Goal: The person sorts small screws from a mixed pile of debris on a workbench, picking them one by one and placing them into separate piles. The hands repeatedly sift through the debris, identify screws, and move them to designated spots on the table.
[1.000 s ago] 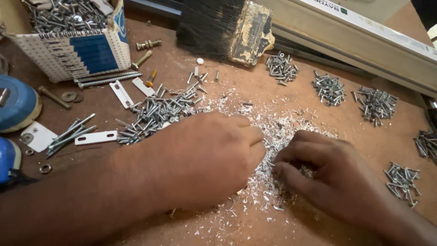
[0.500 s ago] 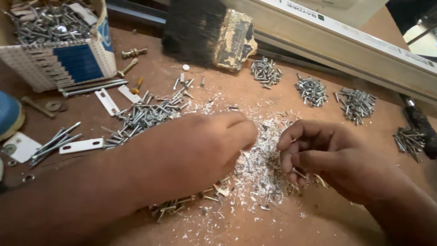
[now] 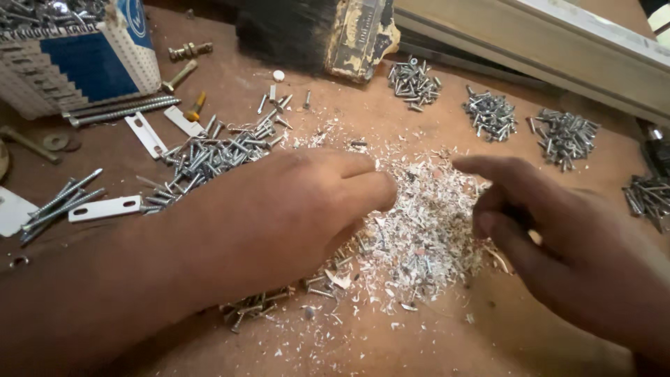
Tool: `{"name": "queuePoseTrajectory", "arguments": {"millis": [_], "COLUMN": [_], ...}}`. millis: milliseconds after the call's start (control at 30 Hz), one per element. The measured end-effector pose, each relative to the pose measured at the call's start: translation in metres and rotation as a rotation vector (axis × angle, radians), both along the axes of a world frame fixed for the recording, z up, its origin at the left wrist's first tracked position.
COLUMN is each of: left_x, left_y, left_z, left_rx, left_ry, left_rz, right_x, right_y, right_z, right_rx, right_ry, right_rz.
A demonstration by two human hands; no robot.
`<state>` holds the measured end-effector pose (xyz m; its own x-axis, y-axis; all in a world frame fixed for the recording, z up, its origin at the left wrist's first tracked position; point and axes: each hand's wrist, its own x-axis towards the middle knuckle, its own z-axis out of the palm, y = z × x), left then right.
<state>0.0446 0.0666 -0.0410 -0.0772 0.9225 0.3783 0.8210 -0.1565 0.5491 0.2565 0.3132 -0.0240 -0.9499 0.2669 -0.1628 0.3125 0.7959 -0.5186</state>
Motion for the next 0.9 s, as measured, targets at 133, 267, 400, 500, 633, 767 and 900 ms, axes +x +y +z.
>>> {"name": "queuePoseTrajectory", "arguments": {"millis": [133, 267, 400, 500, 633, 767, 900], "left_x": [-0.001, 0.0, -0.002, -0.002, -0.001, -0.002, -0.001], "left_y": [0.0, 0.0, -0.001, -0.001, 0.0, 0.0, 0.0], "left_z": [-0.001, -0.003, -0.004, -0.003, -0.002, -0.002, -0.004], "left_rx": [0.025, 0.061, 0.018, 0.041, -0.002, 0.011, 0.038], "left_ry": [-0.004, -0.012, -0.011, -0.005, -0.007, -0.032, -0.029], "left_rz": [-0.016, -0.028, -0.053, -0.066, -0.036, -0.038, -0.034], "right_x": [0.002, -0.017, -0.036, -0.043, -0.041, -0.039, -0.044], "right_y": [-0.002, -0.023, -0.051, -0.057, -0.055, -0.056, -0.063], "right_z": [0.008, 0.013, 0.019, 0.022, 0.025, 0.033, 0.038], "right_rx": [-0.307, -0.181, 0.103, 0.126, 0.096, 0.057, 0.18], "right_ry": [-0.076, -0.134, -0.54, -0.54, -0.499, -0.39, -0.607], "right_rz": [0.013, 0.075, -0.291, -0.259, -0.199, -0.126, -0.209]}}
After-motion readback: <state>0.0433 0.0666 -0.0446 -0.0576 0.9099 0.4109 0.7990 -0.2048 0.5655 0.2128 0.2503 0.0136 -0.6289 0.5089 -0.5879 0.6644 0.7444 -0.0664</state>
